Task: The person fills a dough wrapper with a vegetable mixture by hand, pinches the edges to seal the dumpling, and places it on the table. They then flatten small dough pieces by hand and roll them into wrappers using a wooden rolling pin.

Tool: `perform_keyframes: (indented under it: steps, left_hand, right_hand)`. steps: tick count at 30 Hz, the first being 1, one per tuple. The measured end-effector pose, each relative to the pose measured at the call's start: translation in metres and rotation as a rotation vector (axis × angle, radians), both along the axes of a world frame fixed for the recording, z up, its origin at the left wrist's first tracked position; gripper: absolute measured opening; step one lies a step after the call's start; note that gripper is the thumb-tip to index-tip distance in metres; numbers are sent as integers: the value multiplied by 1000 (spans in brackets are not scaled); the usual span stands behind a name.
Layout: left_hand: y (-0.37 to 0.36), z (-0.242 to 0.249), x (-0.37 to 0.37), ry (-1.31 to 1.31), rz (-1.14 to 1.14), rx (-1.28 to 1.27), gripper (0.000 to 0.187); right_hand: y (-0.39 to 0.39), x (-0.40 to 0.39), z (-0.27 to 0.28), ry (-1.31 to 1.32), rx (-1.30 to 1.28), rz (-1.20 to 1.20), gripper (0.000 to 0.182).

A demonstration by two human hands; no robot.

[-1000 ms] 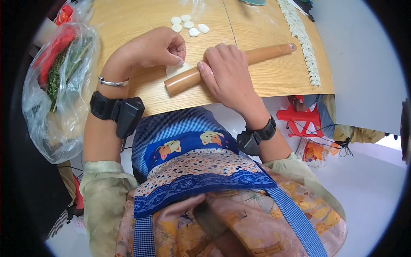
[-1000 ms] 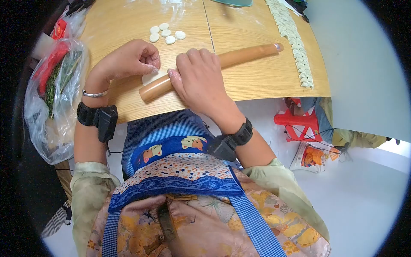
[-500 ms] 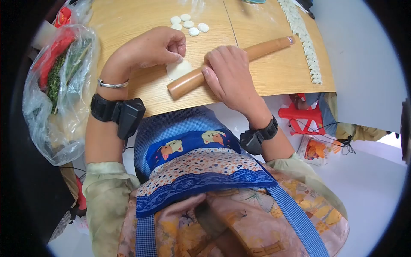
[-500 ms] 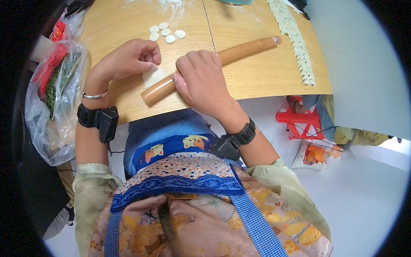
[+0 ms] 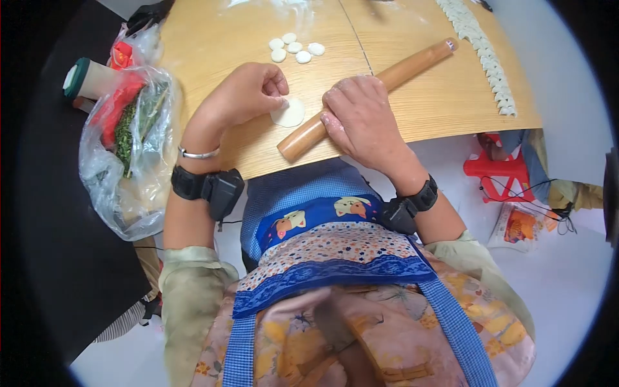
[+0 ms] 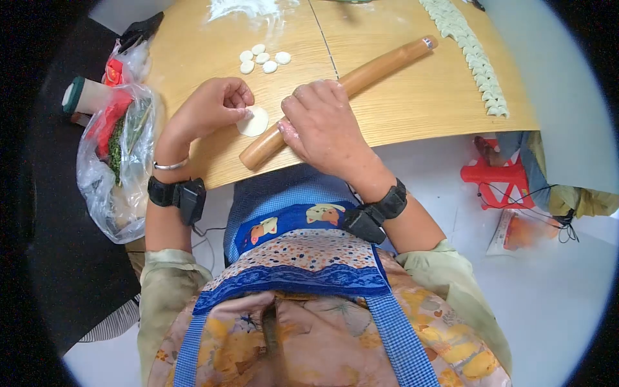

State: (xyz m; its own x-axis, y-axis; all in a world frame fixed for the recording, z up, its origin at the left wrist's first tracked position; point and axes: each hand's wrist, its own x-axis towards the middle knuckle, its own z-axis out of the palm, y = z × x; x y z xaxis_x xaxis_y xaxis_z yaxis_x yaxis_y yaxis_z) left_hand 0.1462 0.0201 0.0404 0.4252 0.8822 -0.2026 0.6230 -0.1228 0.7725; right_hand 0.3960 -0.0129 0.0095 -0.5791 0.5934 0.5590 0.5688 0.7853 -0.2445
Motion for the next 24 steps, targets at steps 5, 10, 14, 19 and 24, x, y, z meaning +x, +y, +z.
perform_keyframes:
  steps: [5,10,14,19,24]
  left_hand:
    - [-7,5,-8,80,34,-50,10]
    - [-3,10,-19,97,102,44,11]
    - [-10,16,-7,163,85,-94,11]
    - [-22,11,2,217,163,-3,10]
    - [-26,13,2,188,196,10,7]
  right_hand:
    - [0,3,-1,39,-1,-8,19]
    - [-1,5,-2,49,-28,3,18]
    - [-1,7,-3,80,-38,-6,18]
    - [1,8,-4,109,-21,28,17]
    - [0,10,-4,142,-43,48,17]
